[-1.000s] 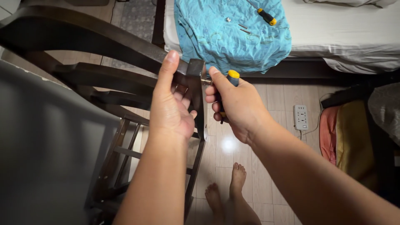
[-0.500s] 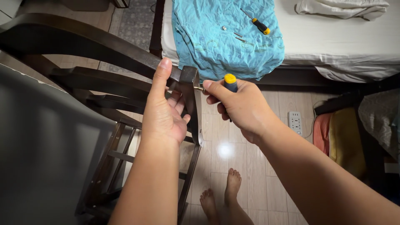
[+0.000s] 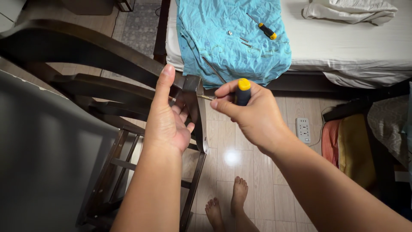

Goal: The person assembles a wooden chair by inserting threaded rods and screws into pre-drilled holes and tightening them with a screwdriver. The person works on multiple joints of the chair frame, securing the pieces together.

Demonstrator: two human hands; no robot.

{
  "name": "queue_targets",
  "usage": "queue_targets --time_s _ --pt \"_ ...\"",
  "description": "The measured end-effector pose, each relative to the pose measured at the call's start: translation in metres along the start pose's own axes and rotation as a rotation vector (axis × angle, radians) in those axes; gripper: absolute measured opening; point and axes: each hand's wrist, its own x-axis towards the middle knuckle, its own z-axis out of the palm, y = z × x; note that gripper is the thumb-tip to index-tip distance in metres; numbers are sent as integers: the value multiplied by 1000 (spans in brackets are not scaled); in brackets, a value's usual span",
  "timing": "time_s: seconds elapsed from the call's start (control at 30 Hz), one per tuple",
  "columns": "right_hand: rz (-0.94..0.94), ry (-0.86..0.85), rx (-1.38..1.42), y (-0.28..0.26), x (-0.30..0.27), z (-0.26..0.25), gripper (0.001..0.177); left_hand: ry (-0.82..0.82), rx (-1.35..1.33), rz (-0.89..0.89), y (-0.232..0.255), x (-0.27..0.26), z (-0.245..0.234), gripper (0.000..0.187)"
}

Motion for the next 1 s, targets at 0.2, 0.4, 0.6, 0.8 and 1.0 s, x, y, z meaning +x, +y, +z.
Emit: queue_targets --time_s 0.2,0.4,0.6,0.8,1.0 --pt "-6 -15 -23 2 2 4 25 -45 -8 -5 2 -6 -1 127" --pt "-81 -39 -10 5 4 0 26 57 135 -64 11 -6 -2 118" --pt "-52 -54 25 3 8 -1 24 50 167 -171 25 -5 5 111" --pt "-158 -17 -164 8 -1 -7 12 45 136 -147 23 -8 2 129" --pt "-182 -99 -27 12 0 -24 9 55 165 -147 21 -2 0 125"
